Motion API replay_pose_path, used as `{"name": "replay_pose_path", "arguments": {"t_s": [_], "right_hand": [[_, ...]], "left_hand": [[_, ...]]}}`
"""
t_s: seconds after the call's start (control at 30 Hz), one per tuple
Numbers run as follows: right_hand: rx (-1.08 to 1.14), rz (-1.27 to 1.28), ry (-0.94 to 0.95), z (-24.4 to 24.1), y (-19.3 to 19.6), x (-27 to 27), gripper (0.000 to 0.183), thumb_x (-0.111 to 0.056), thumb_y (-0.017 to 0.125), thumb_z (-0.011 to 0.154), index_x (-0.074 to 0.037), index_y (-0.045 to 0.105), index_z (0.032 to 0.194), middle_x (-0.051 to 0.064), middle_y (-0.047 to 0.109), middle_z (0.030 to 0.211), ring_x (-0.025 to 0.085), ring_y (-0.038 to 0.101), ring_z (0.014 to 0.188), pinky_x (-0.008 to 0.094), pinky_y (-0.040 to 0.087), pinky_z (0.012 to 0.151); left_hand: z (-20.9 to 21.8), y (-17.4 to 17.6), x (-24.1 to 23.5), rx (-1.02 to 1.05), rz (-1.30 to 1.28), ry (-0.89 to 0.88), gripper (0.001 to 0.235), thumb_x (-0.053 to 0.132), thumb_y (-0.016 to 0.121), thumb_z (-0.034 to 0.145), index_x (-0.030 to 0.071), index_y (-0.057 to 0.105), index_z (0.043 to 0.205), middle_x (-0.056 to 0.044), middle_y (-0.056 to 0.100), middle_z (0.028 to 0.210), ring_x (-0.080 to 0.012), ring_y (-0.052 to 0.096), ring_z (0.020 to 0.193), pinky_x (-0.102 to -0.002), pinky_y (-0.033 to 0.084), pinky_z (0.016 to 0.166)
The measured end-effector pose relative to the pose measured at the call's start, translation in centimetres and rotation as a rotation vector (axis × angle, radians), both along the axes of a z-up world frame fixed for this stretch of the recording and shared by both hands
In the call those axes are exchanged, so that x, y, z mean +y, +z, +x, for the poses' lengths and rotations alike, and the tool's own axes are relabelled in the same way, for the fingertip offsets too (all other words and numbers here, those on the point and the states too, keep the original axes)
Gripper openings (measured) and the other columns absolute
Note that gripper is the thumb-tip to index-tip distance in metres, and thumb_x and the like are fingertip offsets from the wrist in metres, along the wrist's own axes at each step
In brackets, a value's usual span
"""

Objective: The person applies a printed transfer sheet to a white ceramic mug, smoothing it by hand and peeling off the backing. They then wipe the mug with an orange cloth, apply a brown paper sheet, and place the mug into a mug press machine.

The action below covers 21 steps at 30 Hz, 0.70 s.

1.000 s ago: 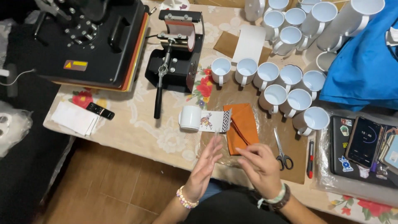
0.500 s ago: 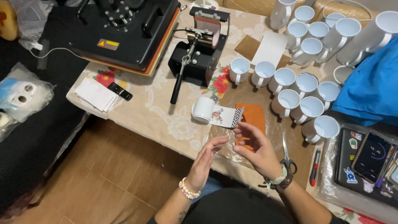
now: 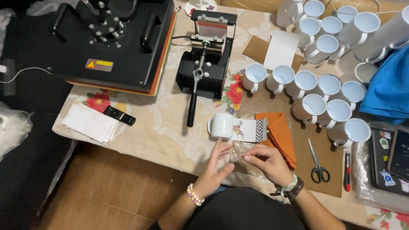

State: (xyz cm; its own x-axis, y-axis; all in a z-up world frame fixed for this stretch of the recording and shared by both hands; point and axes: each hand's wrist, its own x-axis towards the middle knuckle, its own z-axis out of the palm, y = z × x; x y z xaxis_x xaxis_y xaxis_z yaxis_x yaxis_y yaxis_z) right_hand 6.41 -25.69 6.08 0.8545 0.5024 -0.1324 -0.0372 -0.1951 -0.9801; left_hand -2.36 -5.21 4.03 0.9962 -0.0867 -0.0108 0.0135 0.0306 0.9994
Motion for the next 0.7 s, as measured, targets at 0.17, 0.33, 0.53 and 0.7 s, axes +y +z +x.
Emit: {"name": "replay_pose_path", "arguments": {"t_s": [0.17,0.33,0.53,0.7], "right_hand": [[0.153,-0.074,-0.173,-0.1,-3.7,1.5,0.034,-0.020,0.074,0.085,-0.009,0.077,0.116,0.004,0.074,0.094,0.014,0.068,0.085,0.027,0.057,0.079],[0.320,0.206,-0.397,-0.5,-4.2,3.3,0.054,-0.012,0.071,0.088,-0.001,0.059,0.140,0.018,0.073,0.108,0.017,0.067,0.085,0.030,0.058,0.070],[0.379,0.258,-0.421,-0.2,-6.9,1.7,0.035,-0.006,0.065,0.093,0.010,0.065,0.125,0.023,0.074,0.104,0.023,0.073,0.075,0.029,0.062,0.058],[0.339,0.184,-0.496,1.1,-8.3,1.9,0.034,-0.005,0.065,0.093,0.007,0.066,0.125,0.026,0.074,0.110,0.025,0.075,0.081,0.034,0.064,0.067]], "left_hand": [[3.4,-7.2,6.3,0.144,0.469,-0.027,0.121,0.028,0.084,0.079,0.013,-0.006,0.157,-0.014,0.027,0.162,-0.0320,0.027,0.149,-0.049,0.027,0.120],[8.7,-12.0,8.1,0.008,0.696,-0.079,0.131,0.018,0.093,0.063,-0.007,0.005,0.157,-0.035,0.016,0.160,-0.0482,0.017,0.149,-0.051,0.012,0.126],[12.1,-14.5,8.5,0.102,0.727,-0.094,0.126,0.029,0.093,0.059,0.006,0.018,0.158,-0.018,0.030,0.161,-0.0384,0.013,0.154,-0.049,0.004,0.126],[13.1,-14.4,7.3,-0.057,0.756,-0.132,0.108,0.029,0.089,0.056,0.013,0.037,0.149,-0.008,0.042,0.153,-0.0332,0.027,0.149,-0.045,0.018,0.123]]}}
